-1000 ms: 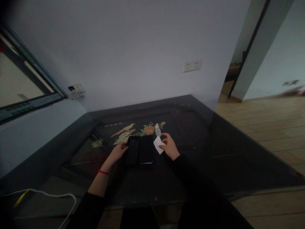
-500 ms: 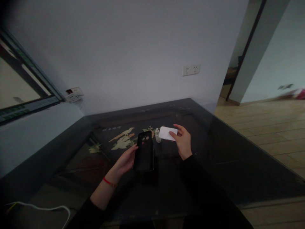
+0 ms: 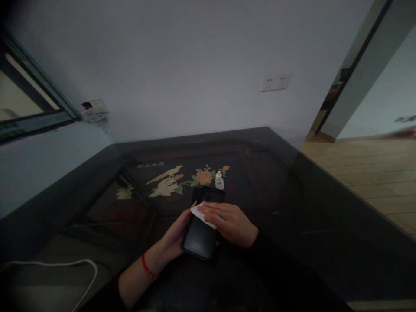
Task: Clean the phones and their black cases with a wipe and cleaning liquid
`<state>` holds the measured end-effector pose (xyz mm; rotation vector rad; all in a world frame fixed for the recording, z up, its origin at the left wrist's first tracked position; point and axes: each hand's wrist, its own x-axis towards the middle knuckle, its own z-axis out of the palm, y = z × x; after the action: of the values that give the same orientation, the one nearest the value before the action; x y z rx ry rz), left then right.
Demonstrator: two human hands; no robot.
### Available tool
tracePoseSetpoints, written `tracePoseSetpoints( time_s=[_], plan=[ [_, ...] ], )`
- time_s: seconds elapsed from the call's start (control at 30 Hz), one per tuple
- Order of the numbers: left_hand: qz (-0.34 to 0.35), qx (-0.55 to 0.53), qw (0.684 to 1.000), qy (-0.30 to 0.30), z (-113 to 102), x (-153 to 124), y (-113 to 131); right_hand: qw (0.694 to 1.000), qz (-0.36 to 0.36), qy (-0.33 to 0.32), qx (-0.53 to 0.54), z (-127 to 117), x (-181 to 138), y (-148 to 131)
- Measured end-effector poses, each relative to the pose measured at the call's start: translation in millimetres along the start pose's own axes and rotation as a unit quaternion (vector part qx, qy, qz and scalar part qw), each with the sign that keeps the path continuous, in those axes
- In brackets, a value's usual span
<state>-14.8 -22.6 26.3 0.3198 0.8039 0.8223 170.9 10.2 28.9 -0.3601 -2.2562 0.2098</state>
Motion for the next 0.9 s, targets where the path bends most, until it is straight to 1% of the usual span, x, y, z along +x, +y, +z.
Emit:
tracePoseSetpoints(
  time_s=[0.03,0.07,0.1,0.17,0.2,0.23,0.27,0.3,0.4,0.5,0.6,0.63,0.67,0.73,0.8,0.83,0.87,0.9],
  plan=[
    [-0.012,0.01,1.0,-0.014,-0.1,-1.5,1.9,1.0,0.012,-0.013,0.008,-1.6,-2.4,1.7],
    [-0.024,0.021,0.999,-0.033,-0.7,-2.9,3.3,0.999,0.039,-0.011,0.01,-4.2,-5.1,4.6],
    [-0.031,0.029,0.998,-0.055,-1.7,-4.2,3.9,0.997,0.076,0.007,0.004,-7.4,-7.8,8.3],
    [-0.038,0.03,0.994,-0.096,-4.2,-5.7,2.9,0.985,0.156,0.073,-0.028,-14.7,-12.9,16.3],
    [-0.037,0.022,0.993,-0.111,-5.4,-6.0,1.7,0.976,0.182,0.108,-0.045,-17.8,-15.0,19.7],
    [-0.039,0.013,0.992,-0.12,-6.6,-6.1,0.3,0.971,0.192,0.131,-0.057,-20.1,-16.5,22.1],
    [-0.044,0.004,0.991,-0.124,-7.5,-6.0,-0.9,0.971,0.186,0.138,-0.063,-21.3,-17.3,23.3],
    [-0.051,-0.003,0.991,-0.126,-8.2,-6.0,-1.8,0.976,0.166,0.125,-0.062,-21.4,-17.5,23.3],
    [-0.085,-0.016,0.988,-0.129,-8.9,-6.7,-1.8,0.996,0.069,0.033,-0.055,-16.6,-15.1,17.1],
    [-0.111,-0.025,0.987,-0.116,-8.4,-7.7,0.1,0.997,-0.008,-0.024,-0.071,-10.8,-11.6,8.2],
    [-0.114,-0.023,0.989,-0.088,-8.1,-7.4,0.6,0.993,-0.059,-0.047,-0.086,-10.6,-10.6,4.0],
    [-0.115,-0.024,0.989,-0.085,-8.1,-7.1,0.3,0.993,-0.063,-0.042,-0.092,-12.0,-11.0,4.1],
    [-0.117,-0.024,0.989,-0.087,-7.9,-6.8,-0.2,0.993,-0.058,-0.023,-0.101,-13.8,-11.5,5.0],
    [-0.122,-0.026,0.987,-0.103,-7.2,-6.7,-1.5,0.99,-0.024,0.047,-0.129,-17.7,-12.8,7.9],
    [-0.127,-0.028,0.984,-0.123,-6.3,-7.3,-3.2,0.981,0.002,0.112,-0.159,-19.9,-13.6,10.6],
    [-0.13,-0.03,0.983,-0.129,-6.0,-7.8,-4.0,0.978,0.004,0.123,-0.17,-19.8,-13.5,11.5],
    [-0.135,-0.032,0.982,-0.131,-5.8,-8.2,-4.7,0.977,-0.001,0.114,-0.178,-19.0,-13.0,11.8],
    [-0.141,-0.034,0.981,-0.128,-5.8,-8.5,-5.4,0.979,-0.01,0.091,-0.182,-17.5,-12.3,11.6]
  ],
)
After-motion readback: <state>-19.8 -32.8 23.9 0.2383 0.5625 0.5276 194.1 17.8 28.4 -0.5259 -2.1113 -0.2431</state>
